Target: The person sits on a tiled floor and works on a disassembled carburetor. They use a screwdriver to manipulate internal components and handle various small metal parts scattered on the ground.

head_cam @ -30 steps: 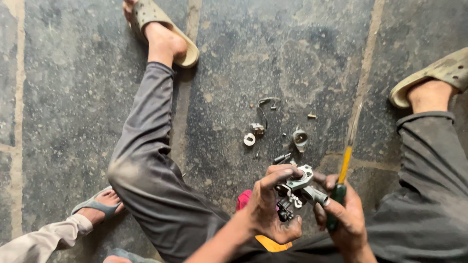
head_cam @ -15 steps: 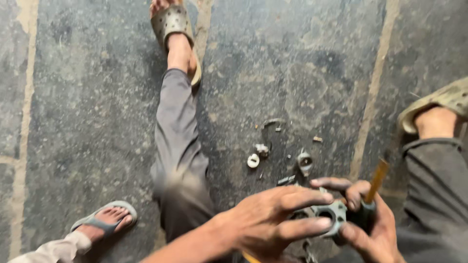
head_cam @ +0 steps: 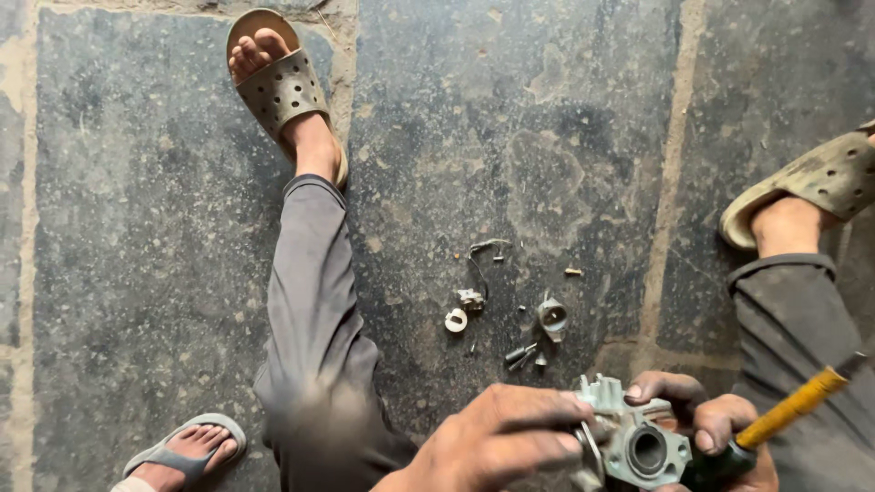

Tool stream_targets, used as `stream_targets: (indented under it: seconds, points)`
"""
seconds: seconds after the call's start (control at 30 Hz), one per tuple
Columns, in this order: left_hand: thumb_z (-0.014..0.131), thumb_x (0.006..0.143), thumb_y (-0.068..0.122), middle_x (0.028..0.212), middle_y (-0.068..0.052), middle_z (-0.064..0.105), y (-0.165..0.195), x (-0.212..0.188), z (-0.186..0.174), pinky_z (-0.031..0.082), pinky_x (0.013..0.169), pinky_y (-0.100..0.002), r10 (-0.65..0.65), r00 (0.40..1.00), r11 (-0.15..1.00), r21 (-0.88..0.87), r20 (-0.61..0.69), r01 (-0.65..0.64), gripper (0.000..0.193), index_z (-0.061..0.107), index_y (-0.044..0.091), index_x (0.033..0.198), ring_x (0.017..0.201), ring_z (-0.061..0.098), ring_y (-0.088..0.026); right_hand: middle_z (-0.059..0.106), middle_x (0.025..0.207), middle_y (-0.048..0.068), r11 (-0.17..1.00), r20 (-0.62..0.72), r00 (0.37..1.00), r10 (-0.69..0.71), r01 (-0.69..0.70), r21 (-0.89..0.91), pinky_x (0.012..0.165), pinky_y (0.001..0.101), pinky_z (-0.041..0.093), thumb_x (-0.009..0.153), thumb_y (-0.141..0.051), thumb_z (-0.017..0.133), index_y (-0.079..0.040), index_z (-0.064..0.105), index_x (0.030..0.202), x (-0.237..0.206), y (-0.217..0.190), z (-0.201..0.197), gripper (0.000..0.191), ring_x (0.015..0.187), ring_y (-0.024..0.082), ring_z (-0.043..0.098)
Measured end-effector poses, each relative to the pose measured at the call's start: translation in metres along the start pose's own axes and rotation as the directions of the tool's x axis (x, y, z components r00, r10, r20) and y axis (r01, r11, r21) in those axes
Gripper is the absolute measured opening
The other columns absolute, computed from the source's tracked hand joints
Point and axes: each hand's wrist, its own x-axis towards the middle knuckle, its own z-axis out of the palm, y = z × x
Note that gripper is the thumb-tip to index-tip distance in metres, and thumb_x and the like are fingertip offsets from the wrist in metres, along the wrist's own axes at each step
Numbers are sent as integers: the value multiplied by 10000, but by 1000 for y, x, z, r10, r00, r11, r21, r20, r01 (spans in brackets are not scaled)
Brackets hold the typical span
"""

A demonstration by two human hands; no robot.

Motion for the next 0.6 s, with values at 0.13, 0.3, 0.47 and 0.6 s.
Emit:
stream_targets:
  seconds: [0.13, 0.3, 0.47, 0.6]
  points:
    - [749, 1054, 165, 1433, -251, 612, -12, -11, 17, 601, 1079, -445, -43, 995, 975, -223, -91, 21, 444, 509, 29, 1403, 1318, 677, -354, 509, 1274, 424, 999, -11, 1000, 25, -26, -30, 960, 603, 548, 836, 110, 819, -77, 501, 1198, -36, 3, -33, 517, 1162, 513, 617]
    - [768, 1081, 163, 1455, -243, 582, -18, -19, 39, 584, 1141, -440, -88, 996, 921, -383, -36, 67, 456, 501, 17, 1421, 1339, 646, -331, 437, 1392, 487, 777, 95, 879, 467, -460, 430, 1070, 687, 380, 861, -66, 609, 168, 539, 1208, -51, 1, -121, 424, 1261, 571, 500]
    - [732, 1015, 263, 1420, -203, 565, -10, -14, 48, 485, 1202, -445, -217, 976, 911, -357, 9, 206, 601, 456, 43, 1501, 1374, 577, -300, 448, 1380, 450, 940, 104, 973, 204, -224, 258, 1054, 672, 410, 867, -65, 628, 111, 529, 1205, -62, 2, -137, 394, 1263, 541, 517]
    - [693, 996, 331, 1495, -163, 532, 0, 1, 48, 438, 1230, -424, -517, 812, 735, -346, 271, 583, 743, 355, 54, 1597, 1421, 541, -243, 464, 1367, 428, 996, 55, 997, 47, -51, 79, 1039, 646, 444, 856, -40, 669, 51, 518, 1192, -49, -10, -112, 379, 1259, 514, 538]
